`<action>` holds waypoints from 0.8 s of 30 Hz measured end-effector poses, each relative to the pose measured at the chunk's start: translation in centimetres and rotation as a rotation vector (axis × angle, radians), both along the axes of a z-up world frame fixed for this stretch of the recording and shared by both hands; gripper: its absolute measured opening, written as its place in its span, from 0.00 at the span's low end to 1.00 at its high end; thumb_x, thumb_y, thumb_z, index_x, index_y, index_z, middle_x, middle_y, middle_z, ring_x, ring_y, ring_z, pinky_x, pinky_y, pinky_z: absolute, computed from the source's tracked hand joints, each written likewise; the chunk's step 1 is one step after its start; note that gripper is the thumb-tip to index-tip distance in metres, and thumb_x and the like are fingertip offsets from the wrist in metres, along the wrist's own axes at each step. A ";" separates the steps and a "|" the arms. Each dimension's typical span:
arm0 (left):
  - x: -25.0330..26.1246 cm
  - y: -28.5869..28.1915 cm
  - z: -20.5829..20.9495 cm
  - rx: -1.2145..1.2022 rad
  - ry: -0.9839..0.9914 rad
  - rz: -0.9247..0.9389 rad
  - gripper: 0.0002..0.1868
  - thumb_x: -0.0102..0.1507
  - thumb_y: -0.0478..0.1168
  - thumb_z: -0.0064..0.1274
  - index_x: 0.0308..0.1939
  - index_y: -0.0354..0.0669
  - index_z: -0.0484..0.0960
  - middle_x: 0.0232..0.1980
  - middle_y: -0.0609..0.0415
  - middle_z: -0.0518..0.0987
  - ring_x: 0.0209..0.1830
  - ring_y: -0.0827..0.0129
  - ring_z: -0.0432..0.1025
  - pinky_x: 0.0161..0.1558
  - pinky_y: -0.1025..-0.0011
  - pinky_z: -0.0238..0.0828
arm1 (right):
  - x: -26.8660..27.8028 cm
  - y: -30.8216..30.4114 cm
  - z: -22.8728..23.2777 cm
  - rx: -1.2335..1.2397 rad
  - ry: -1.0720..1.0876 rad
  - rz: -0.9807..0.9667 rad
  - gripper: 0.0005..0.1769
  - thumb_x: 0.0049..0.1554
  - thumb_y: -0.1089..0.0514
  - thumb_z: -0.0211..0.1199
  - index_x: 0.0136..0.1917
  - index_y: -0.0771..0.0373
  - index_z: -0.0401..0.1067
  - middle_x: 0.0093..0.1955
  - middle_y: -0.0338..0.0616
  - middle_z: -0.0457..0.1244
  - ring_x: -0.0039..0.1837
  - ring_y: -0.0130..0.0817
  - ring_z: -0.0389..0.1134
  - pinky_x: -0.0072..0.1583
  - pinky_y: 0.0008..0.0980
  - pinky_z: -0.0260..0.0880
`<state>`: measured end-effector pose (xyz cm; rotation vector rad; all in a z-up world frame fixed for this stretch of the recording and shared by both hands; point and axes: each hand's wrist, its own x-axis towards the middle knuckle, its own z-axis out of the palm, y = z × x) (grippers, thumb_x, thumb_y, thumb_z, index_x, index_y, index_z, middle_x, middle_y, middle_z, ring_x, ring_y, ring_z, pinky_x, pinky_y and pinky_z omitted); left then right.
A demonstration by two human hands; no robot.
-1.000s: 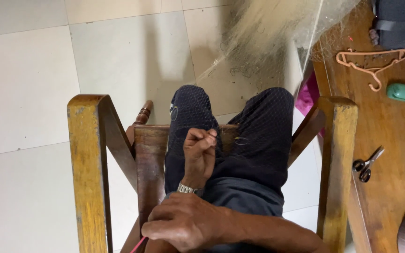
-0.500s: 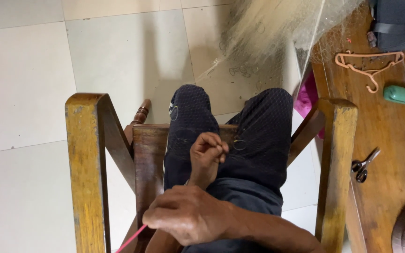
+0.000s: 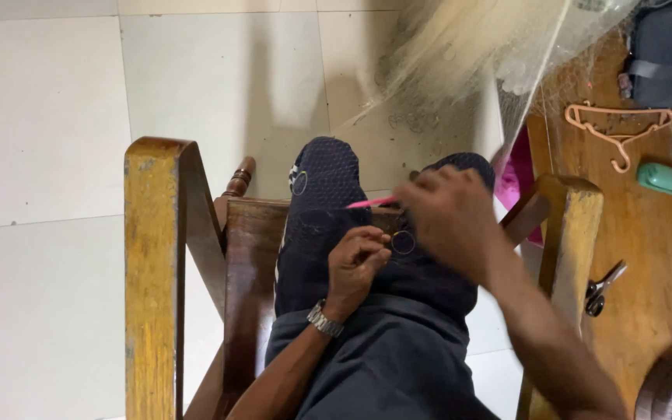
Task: Repairing a fine-mesh fishing net using a plastic shuttle and scissors while sitting in a chair.
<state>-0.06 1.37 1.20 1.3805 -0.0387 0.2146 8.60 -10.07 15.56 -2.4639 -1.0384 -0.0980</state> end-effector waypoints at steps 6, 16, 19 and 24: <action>1.0 -0.5 -0.1 -0.155 0.118 0.016 0.04 0.52 0.27 0.57 0.24 0.34 0.77 0.34 0.44 0.78 0.36 0.60 0.76 0.35 0.72 0.73 | 1.5 -3.5 -6.6 -0.640 -0.183 -0.220 0.09 0.48 0.55 0.48 0.33 0.42 0.69 0.37 0.34 0.61 0.40 0.38 0.62 0.39 0.34 0.57; 1.0 -1.1 0.4 0.016 0.067 -0.033 0.05 0.53 0.27 0.57 0.26 0.32 0.76 0.37 0.41 0.78 0.38 0.56 0.76 0.32 0.72 0.73 | 2.1 -0.9 -7.1 -0.560 -0.186 -0.131 0.08 0.41 0.60 0.55 0.22 0.52 0.66 0.26 0.44 0.57 0.31 0.44 0.57 0.34 0.40 0.51; 1.0 -1.3 0.7 0.057 0.083 -0.048 0.04 0.54 0.28 0.56 0.26 0.36 0.77 0.37 0.45 0.79 0.33 0.63 0.75 0.30 0.72 0.72 | 2.1 -0.5 -7.7 -0.504 -0.170 -0.100 0.10 0.43 0.61 0.55 0.21 0.55 0.65 0.26 0.45 0.56 0.30 0.44 0.56 0.34 0.39 0.50; 1.0 -1.8 1.3 0.034 0.055 -0.019 0.04 0.53 0.25 0.56 0.26 0.35 0.77 0.36 0.43 0.78 0.34 0.60 0.76 0.31 0.71 0.73 | 3.7 -2.9 -10.0 -0.349 -0.084 0.020 0.12 0.47 0.53 0.53 0.23 0.48 0.66 0.28 0.35 0.56 0.33 0.37 0.60 0.34 0.34 0.56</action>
